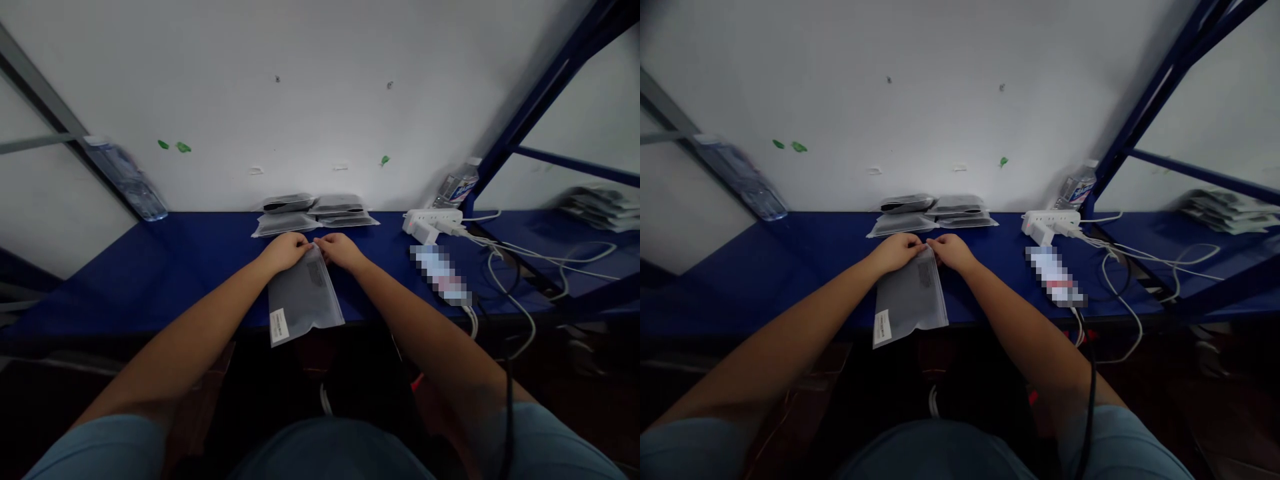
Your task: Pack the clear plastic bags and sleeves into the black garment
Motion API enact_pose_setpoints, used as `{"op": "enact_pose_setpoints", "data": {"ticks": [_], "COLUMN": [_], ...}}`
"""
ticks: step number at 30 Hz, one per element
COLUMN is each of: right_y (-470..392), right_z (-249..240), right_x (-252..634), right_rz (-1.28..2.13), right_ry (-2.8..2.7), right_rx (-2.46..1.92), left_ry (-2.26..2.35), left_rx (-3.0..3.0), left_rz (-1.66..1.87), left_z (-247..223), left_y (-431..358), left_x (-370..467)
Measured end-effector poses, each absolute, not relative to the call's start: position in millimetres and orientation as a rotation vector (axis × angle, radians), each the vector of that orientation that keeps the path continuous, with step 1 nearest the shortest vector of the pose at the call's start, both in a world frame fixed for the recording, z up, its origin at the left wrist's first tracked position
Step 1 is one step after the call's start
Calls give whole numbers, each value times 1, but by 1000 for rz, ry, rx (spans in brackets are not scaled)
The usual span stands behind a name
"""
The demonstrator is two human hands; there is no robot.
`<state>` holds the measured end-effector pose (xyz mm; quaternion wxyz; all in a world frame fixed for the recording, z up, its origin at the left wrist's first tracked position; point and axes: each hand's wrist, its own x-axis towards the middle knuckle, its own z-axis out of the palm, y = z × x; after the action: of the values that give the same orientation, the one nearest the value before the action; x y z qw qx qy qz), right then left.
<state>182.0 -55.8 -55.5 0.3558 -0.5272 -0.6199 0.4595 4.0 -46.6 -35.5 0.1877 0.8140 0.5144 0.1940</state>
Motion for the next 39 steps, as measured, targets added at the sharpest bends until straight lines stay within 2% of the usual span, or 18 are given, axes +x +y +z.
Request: {"op": "enact_pose_setpoints", "data": {"ticks": [7,24,34,39], "right_y": [-58,-68,-68,-73], "right_z": [-54,-45,-49,-44], "right_x": [181,176,177,176], "right_rz": [1149,1293,1212,1306], "right_ry": [-1680,-1702,-1817,-1833], "right_rx": [-1372,-1275,-1304,-1282], "left_ry": [1431,1536,1522,1602], "left_rx": [2214,2158,2104,2109], "left_rz": [648,811,839,928], "left_z": [-37,-32,-35,-30], "left_y": [-44,-42,-43,-41], "left_x": [4,-4,2,-2]}}
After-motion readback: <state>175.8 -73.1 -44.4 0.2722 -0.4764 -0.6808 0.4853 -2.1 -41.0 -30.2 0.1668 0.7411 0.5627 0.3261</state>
